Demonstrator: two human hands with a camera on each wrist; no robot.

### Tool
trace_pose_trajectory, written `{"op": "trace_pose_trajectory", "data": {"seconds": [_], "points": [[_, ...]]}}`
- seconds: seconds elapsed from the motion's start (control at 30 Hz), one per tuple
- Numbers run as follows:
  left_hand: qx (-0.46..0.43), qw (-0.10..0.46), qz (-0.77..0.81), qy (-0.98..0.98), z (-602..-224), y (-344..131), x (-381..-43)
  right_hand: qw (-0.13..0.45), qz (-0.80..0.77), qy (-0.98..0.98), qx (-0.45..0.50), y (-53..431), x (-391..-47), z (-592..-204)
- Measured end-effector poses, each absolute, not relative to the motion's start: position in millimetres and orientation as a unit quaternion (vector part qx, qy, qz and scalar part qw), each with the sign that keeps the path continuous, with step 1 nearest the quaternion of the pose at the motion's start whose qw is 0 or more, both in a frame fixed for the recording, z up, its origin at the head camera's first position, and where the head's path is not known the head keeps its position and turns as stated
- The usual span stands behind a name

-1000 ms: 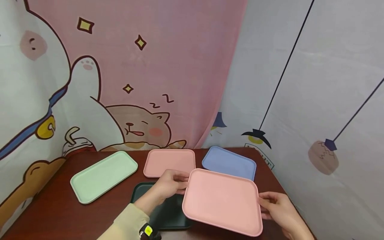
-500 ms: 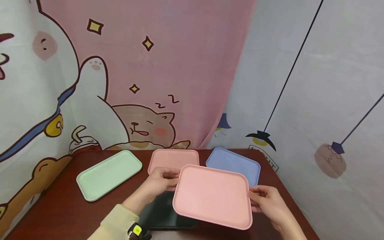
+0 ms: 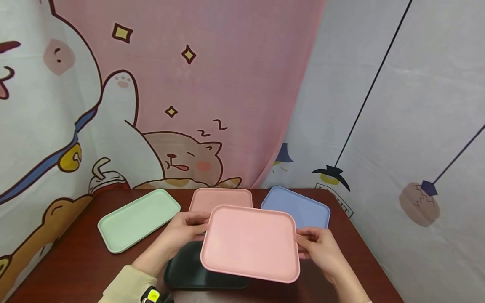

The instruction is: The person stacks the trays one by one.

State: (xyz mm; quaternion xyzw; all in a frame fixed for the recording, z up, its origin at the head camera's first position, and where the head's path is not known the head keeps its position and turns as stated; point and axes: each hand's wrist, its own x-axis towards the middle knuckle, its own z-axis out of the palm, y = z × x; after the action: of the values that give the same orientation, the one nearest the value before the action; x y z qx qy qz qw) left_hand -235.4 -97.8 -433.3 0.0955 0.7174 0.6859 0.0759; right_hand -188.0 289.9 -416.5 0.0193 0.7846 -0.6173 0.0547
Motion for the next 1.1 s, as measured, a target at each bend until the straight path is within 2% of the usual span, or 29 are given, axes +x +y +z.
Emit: {"op": "trace_pose_trajectory", "data": {"seconds": [0.6, 1.1], "points": [[0.039, 0.078, 0.702, 0.707, -443.8, -144.2, -223.2, 0.074, -0.626, 0.776, -0.034, 246.0, -204.5, -431.5], [0.010, 0.070, 0.704, 0.707, -450.8, -161.7, -216.4, 0.072, -0.627, 0.774, -0.054, 226.1, -210.7, -440.0]]}}
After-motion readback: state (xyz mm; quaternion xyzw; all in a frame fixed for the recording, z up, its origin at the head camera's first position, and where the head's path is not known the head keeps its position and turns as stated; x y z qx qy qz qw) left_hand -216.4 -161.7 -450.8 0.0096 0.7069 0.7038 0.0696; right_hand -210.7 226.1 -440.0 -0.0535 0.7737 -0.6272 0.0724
